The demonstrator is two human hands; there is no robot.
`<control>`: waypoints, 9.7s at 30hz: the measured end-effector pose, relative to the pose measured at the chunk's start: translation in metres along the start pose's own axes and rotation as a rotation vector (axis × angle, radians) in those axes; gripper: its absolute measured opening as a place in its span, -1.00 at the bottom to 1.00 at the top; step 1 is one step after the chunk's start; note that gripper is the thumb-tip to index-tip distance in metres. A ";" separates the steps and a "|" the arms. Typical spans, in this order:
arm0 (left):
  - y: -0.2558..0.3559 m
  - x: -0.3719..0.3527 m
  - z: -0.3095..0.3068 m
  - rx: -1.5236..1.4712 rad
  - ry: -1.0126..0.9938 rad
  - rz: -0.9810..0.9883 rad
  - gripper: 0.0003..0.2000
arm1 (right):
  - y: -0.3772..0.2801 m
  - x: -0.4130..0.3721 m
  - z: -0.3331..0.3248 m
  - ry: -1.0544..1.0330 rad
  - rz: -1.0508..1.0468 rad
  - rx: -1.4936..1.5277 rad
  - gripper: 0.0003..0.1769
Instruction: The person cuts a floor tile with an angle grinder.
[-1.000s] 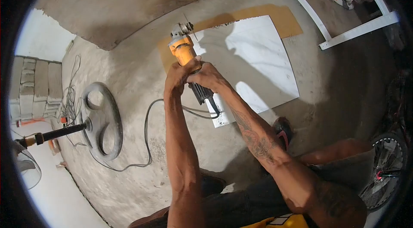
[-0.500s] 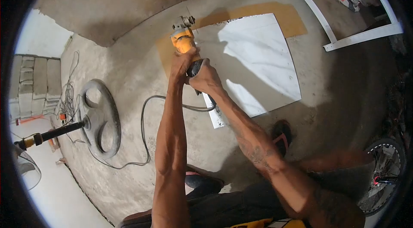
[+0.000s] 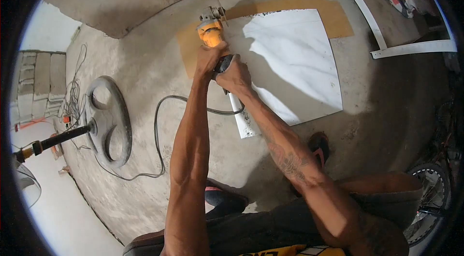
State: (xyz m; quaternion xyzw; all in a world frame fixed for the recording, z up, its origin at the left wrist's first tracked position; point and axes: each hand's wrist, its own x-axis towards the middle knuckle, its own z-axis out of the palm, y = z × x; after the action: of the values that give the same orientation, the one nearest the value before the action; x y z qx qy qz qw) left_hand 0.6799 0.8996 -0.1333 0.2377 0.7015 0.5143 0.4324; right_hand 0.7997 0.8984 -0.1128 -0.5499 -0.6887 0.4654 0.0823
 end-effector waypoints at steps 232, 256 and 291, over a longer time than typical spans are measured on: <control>-0.003 0.010 -0.014 0.190 0.006 0.006 -0.64 | -0.004 0.009 0.019 -0.025 -0.068 0.132 -0.56; -0.011 -0.018 -0.009 0.061 -0.046 -0.013 -0.70 | 0.005 -0.015 0.020 -0.055 0.023 0.093 -0.41; 0.004 -0.027 -0.006 0.072 -0.064 -0.009 -0.69 | -0.002 -0.022 0.005 -0.067 -0.017 0.118 -0.34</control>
State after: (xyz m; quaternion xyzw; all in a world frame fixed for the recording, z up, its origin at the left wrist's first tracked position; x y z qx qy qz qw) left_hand 0.6880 0.8766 -0.1195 0.2663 0.7064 0.4791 0.4479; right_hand 0.8038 0.8771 -0.1053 -0.5224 -0.6669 0.5227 0.0953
